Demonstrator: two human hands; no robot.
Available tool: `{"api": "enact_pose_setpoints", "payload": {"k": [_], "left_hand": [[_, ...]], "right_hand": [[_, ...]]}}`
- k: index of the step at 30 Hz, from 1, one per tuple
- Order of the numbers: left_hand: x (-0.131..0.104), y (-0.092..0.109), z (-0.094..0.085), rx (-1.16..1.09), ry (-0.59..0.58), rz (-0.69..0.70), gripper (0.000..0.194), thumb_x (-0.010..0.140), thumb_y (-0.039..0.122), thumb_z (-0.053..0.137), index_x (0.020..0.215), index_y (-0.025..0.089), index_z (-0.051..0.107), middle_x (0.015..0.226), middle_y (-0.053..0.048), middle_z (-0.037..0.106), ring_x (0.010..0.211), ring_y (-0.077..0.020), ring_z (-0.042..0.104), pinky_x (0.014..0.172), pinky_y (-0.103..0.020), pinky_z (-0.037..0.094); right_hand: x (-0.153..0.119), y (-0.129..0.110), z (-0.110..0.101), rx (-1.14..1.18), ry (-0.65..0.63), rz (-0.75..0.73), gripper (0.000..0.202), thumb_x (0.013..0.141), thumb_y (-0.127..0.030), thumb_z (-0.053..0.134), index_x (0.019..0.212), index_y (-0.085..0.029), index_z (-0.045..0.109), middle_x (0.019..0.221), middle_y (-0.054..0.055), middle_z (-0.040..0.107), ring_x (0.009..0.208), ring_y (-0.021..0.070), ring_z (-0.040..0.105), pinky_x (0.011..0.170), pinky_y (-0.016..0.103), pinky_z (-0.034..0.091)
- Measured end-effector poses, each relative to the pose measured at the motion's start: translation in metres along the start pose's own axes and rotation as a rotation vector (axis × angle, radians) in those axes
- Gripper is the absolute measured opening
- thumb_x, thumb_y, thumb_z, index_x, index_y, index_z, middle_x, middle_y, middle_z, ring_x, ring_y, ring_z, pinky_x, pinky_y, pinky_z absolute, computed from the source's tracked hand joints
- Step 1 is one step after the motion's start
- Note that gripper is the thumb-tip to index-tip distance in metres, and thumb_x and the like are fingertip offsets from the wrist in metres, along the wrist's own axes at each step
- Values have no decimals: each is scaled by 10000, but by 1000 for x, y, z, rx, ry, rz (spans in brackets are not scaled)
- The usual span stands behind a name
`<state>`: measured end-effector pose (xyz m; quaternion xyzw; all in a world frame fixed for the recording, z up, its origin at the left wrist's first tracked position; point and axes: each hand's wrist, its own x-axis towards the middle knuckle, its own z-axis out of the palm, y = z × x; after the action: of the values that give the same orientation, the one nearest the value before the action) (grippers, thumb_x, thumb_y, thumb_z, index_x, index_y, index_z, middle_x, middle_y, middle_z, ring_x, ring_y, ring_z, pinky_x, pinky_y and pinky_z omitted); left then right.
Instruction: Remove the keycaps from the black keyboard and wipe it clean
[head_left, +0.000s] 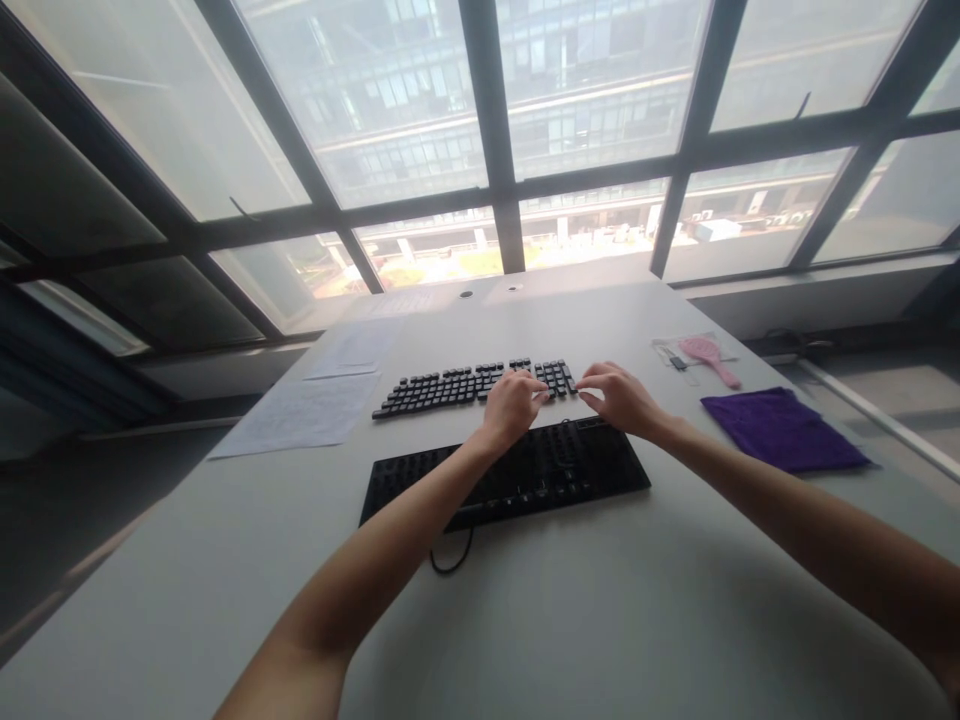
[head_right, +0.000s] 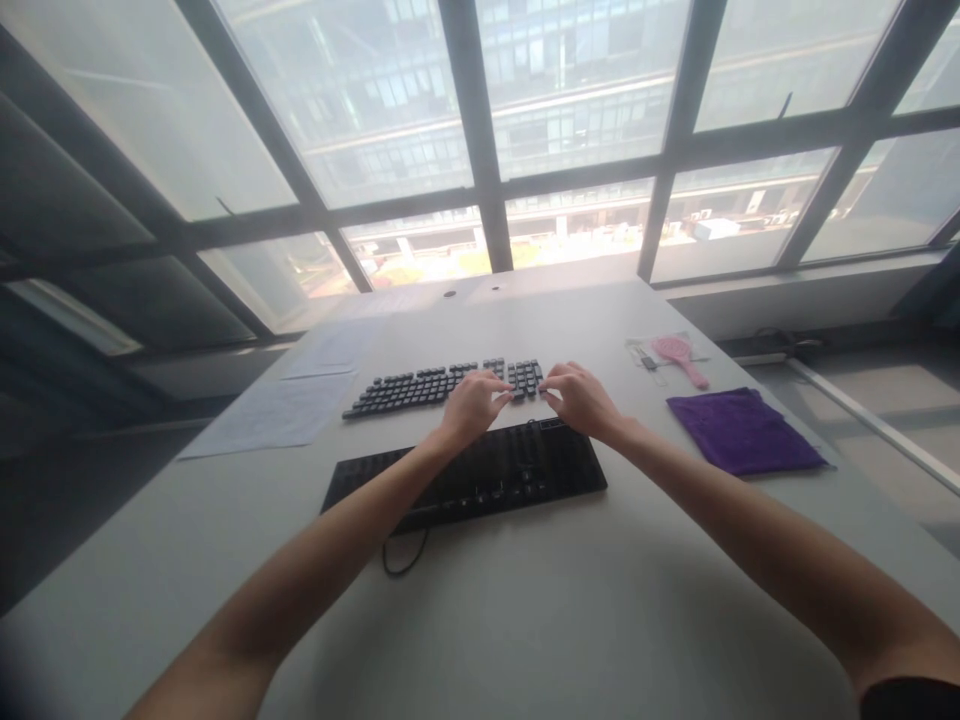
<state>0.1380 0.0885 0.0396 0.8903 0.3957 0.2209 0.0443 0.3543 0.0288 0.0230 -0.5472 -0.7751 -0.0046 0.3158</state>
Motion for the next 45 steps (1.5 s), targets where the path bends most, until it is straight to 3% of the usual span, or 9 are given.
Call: {"api": "enact_pose_setpoints", "payload": {"k": [4, 10, 19, 25, 29, 31, 35, 40, 45], "left_hand": [[24, -12, 19, 90, -73, -37, 157, 850, 260, 719, 984, 217, 789, 973, -62, 705, 957, -238, 587, 893, -345, 470], [22, -19, 34, 85, -104, -17, 130, 842, 259, 723, 946, 258, 801, 971, -61, 691, 964, -234, 568, 902, -341, 460], [14, -12, 32, 31, -111, -35, 102, 841, 239, 700, 852, 231, 801, 859, -66, 741, 940, -239, 610, 875, -340, 484], [4, 1, 13, -118, -56, -80, 86, 817, 256, 722, 866, 243, 792, 867, -29, 763, 902, -219, 663, 854, -327, 499], [-22, 29, 1, -431, -136, -84, 122, 813, 285, 718, 890, 234, 798, 855, -14, 772, 797, -179, 689, 796, -286, 509], [-38, 45, 1, -522, -234, -88, 142, 802, 309, 725, 895, 231, 800, 840, -10, 773, 758, -172, 689, 750, -273, 511], [-58, 67, 10, -592, -335, -74, 144, 797, 305, 723, 887, 227, 804, 828, -16, 773, 733, -167, 691, 739, -266, 515], [-61, 71, 19, -581, -295, -41, 124, 807, 272, 713, 875, 229, 807, 845, -22, 774, 777, -171, 696, 830, -285, 512], [-64, 71, 24, -519, -263, -8, 106, 796, 296, 735, 854, 245, 808, 843, -22, 767, 835, -196, 672, 892, -324, 490]], "right_hand": [[29, 13, 21, -138, -131, -16, 156, 870, -186, 666, 963, -207, 789, 986, 84, 708, 952, 253, 587, 846, 351, 467], [38, 18, 35, -245, -211, -90, 112, 857, -209, 691, 874, -226, 800, 971, 90, 697, 940, 253, 552, 810, 335, 435], [41, 21, 41, -129, -207, -170, 108, 824, -140, 707, 759, -207, 762, 844, 59, 720, 918, 240, 563, 812, 331, 410], [39, 20, 29, -34, -135, -134, 109, 817, -129, 676, 772, -204, 742, 826, 48, 732, 878, 219, 603, 837, 346, 433], [10, 14, 12, 271, 89, 72, 71, 828, -203, 660, 834, -192, 729, 838, 44, 732, 777, 187, 635, 772, 331, 492], [-13, 9, 6, 419, 112, 194, 103, 830, -266, 669, 841, -185, 732, 812, 39, 736, 754, 185, 654, 737, 326, 511], [-62, -2, -9, 521, 48, 309, 152, 809, -326, 696, 845, -183, 736, 773, 29, 731, 711, 181, 651, 674, 312, 508], [-103, -15, -29, 527, -49, 339, 137, 834, -317, 674, 864, -197, 733, 774, 23, 723, 691, 175, 629, 638, 296, 498], [-123, -17, -34, 501, -58, 373, 131, 848, -317, 661, 871, -208, 731, 794, 30, 726, 690, 182, 627, 641, 303, 504]]}}
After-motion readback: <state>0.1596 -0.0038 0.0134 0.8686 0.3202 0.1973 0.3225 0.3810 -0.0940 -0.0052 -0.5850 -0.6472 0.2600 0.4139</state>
